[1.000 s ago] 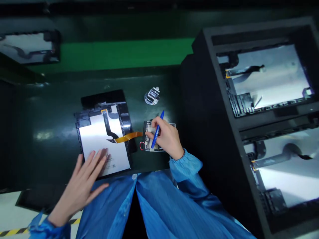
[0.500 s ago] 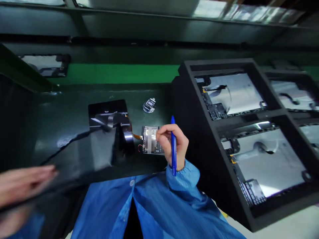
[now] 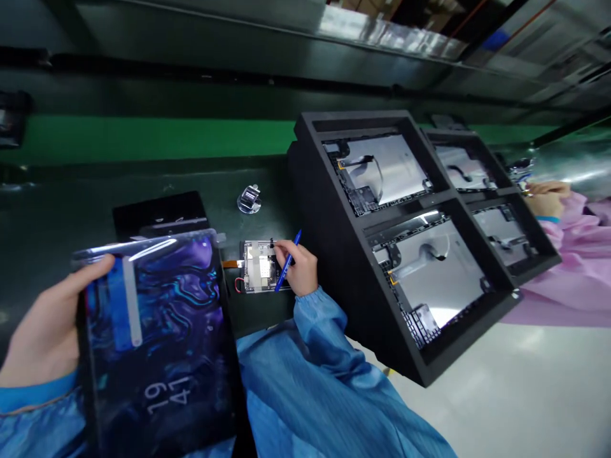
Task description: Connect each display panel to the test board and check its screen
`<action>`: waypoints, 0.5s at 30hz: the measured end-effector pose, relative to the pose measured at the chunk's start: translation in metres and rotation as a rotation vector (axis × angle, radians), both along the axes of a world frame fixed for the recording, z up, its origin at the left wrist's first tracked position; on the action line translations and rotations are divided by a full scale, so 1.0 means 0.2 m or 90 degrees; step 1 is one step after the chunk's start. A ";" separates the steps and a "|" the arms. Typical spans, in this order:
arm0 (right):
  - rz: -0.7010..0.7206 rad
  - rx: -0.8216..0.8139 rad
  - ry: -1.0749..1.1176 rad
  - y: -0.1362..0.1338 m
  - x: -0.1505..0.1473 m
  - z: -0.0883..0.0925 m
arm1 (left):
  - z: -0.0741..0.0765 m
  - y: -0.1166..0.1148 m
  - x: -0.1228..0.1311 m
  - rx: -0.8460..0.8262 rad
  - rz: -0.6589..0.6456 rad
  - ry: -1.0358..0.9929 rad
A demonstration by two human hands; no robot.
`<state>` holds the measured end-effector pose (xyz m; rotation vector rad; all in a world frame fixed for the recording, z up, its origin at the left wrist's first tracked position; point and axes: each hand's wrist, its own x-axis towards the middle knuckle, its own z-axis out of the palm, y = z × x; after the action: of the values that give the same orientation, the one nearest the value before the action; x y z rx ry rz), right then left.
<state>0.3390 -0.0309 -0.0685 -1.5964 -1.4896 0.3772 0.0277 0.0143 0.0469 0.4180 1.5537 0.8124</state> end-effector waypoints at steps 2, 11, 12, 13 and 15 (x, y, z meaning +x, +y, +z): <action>0.011 -0.004 0.012 -0.02 -0.05 0.05 | 0.01 0.00 0.08 -0.067 0.028 -0.004; 0.365 0.194 -0.083 -0.16 -0.26 0.34 | -0.10 -0.04 0.11 0.032 -0.045 -0.135; 0.374 0.183 -0.107 -0.16 -0.27 0.35 | -0.11 -0.04 0.11 0.036 -0.046 -0.153; 0.392 0.172 -0.120 -0.15 -0.29 0.35 | -0.11 -0.04 0.11 0.041 -0.047 -0.175; 0.452 0.163 -0.112 -0.15 -0.31 0.37 | -0.11 -0.04 0.12 0.064 -0.053 -0.223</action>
<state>0.2778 -0.0609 0.0057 -0.8793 -2.1285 0.4205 0.0514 0.0057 0.0243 0.3872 1.1670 0.8513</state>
